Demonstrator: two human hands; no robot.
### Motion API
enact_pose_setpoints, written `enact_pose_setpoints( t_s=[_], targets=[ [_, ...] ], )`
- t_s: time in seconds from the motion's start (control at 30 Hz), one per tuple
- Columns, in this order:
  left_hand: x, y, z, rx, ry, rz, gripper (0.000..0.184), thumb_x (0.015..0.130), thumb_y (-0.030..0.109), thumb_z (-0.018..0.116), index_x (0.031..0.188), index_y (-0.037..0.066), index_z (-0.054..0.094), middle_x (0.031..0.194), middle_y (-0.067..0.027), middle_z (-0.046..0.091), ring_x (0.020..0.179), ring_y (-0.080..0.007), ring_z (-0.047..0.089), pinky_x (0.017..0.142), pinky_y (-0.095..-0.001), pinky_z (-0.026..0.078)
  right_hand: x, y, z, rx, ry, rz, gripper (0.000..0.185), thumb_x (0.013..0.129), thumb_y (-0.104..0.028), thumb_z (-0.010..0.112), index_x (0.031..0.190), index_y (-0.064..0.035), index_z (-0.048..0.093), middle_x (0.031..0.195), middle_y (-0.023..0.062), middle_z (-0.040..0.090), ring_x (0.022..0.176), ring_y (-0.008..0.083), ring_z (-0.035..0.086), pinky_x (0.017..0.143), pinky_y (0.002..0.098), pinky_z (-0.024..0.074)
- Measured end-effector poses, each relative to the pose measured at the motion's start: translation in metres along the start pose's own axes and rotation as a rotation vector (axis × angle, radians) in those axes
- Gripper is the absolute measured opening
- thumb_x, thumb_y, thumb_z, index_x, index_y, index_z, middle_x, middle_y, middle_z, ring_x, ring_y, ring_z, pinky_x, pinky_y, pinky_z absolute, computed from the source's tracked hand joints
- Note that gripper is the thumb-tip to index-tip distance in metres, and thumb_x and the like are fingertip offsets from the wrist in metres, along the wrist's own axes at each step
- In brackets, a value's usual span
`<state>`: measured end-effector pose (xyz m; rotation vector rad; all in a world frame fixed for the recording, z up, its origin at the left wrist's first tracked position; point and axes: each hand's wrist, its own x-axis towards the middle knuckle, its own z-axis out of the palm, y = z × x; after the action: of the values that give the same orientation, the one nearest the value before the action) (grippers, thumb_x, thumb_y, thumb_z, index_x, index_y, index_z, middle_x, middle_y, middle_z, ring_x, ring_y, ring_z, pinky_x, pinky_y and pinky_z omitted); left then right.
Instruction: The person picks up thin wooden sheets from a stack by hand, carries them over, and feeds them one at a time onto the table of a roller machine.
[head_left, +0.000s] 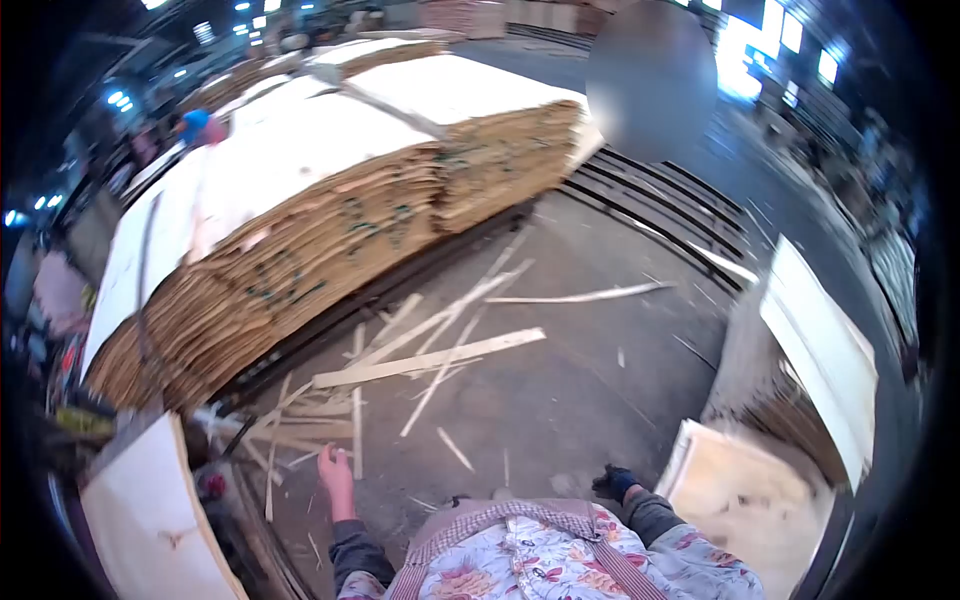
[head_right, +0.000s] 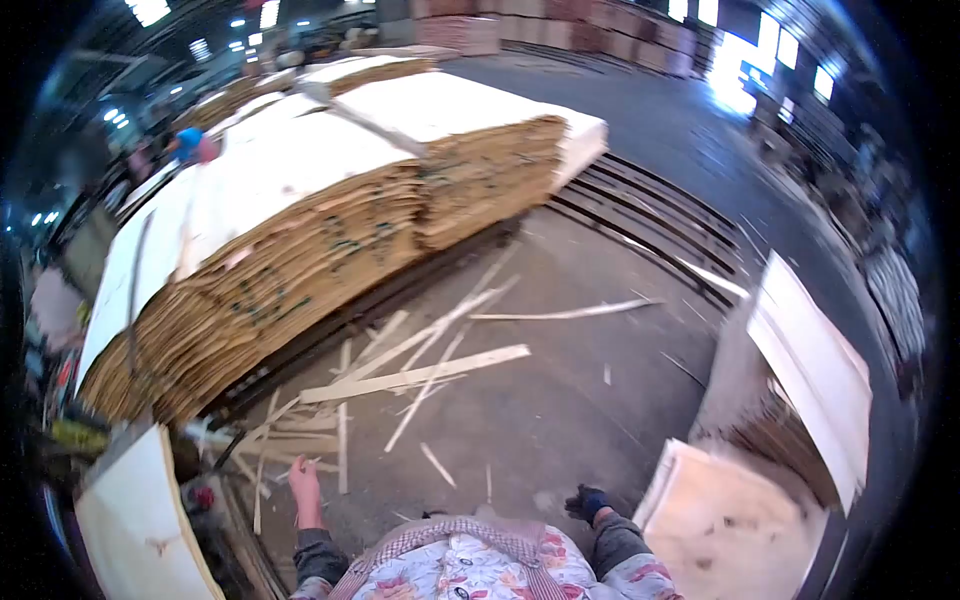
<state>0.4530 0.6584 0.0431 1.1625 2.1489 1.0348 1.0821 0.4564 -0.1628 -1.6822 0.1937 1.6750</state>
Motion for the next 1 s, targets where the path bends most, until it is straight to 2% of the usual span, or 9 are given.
enact_pose_setpoints(
  t_s=[0.1,0.3,0.5,0.57,0.7,0.73,0.83,0.9,1.0],
  targets=[
    [0.032,0.045,0.102,0.043,-0.21,0.086,0.043,0.085,0.016,0.063,0.122,-0.005,0.058,0.12,-0.0224,0.06,0.115,-0.0331,0.057,0.102,-0.0396,0.042,-0.034,-0.014,0.002,0.311,0.036,-0.071,0.042,0.097,-0.043,0.053,0.115,-0.0059,0.05,0.109,0.0298,0.064,0.092,0.0487,0.064,0.078,0.0613,0.0522],
    [0.069,0.171,0.28,0.117,-0.606,0.217,0.042,0.086,0.016,0.063,0.123,-0.004,0.06,0.122,-0.022,0.062,0.113,-0.0311,0.059,0.099,-0.0383,0.044,-0.022,-0.094,0.003,0.593,0.009,-0.258,0.041,0.096,-0.041,0.056,0.113,-0.0042,0.053,0.102,0.0298,0.064,0.098,0.047,0.062,0.086,0.0596,0.0518],
    [0.144,0.274,0.446,0.059,-0.698,0.295,0.043,0.086,0.019,0.063,0.123,-0.003,0.06,0.113,-0.0207,0.066,0.105,-0.0285,0.062,0.093,-0.0371,0.046,0.06,-0.216,-0.031,0.752,-0.034,-0.271,0.05,0.096,-0.052,0.049,0.107,-0.0032,0.056,0.108,0.0241,0.065,0.1,0.0438,0.063,0.089,0.0582,0.0492],
    [0.147,0.352,0.47,0.131,-0.695,0.295,0.043,0.089,0.019,0.061,0.124,-0.005,0.058,0.112,-0.0177,0.066,0.104,-0.0258,0.063,0.092,-0.0344,0.047,0.094,-0.24,-0.047,0.696,0.008,-0.276,0.042,0.094,-0.049,0.055,0.097,-0.0069,0.061,0.1,0.0183,0.068,0.09,0.042,0.065,0.078,0.0565,0.0529],
    [0.169,0.444,0.558,-0.035,-0.798,0.344,0.041,0.087,0.017,0.061,0.122,-0.003,0.06,0.112,-0.0176,0.067,0.105,-0.0244,0.063,0.092,-0.0327,0.047,0.113,-0.279,-0.057,0.698,0.05,-0.225,0.047,0.094,-0.05,0.054,0.105,-0.0052,0.059,0.101,0.0178,0.067,0.087,0.0394,0.066,0.077,0.0543,0.0541],
    [0.175,0.46,0.586,-0.025,-0.804,0.332,0.041,0.087,0.017,0.061,0.122,-0.003,0.06,0.112,-0.0176,0.067,0.105,-0.0244,0.063,0.092,-0.0327,0.047,0.149,-0.246,-0.077,0.074,0.041,-0.614,0.051,0.098,-0.052,0.04,0.119,-0.0088,0.057,0.123,0.0191,0.059,0.12,0.0395,0.052,0.101,0.0545,0.0416],
    [0.181,0.513,0.668,0.004,-0.918,0.381,0.041,0.088,0.018,0.061,0.122,-0.004,0.06,0.115,-0.017,0.066,0.106,-0.0242,0.063,0.093,-0.0324,0.047,0.096,-0.309,-0.057,0.556,0.228,-0.132,0.047,0.099,-0.048,0.04,0.123,-0.0124,0.058,0.129,0.016,0.058,0.118,0.0361,0.055,0.101,0.0486,0.0437],
    [0.166,0.556,0.722,-0.055,-0.97,0.347,0.041,0.088,0.018,0.061,0.123,-0.004,0.06,0.116,-0.0172,0.066,0.108,-0.0253,0.063,0.094,-0.0332,0.047,0.115,-0.294,-0.091,-0.13,0.227,-0.411,0.048,0.099,-0.047,0.04,0.123,-0.0105,0.06,0.129,0.0167,0.059,0.115,0.0332,0.059,0.097,0.0447,0.0468],
    [0.159,0.611,0.809,-0.073,-1.07,0.309,0.042,0.089,0.02,0.061,0.124,-0.003,0.06,0.114,-0.0133,0.067,0.102,-0.0214,0.063,0.087,-0.0314,0.049,0.089,-0.368,-0.105,-0.61,0.37,-0.166,0.049,0.1,-0.044,0.038,0.126,-0.0078,0.058,0.125,0.0155,0.062,0.112,0.0317,0.061,0.099,0.045,0.0454]
  ],
)
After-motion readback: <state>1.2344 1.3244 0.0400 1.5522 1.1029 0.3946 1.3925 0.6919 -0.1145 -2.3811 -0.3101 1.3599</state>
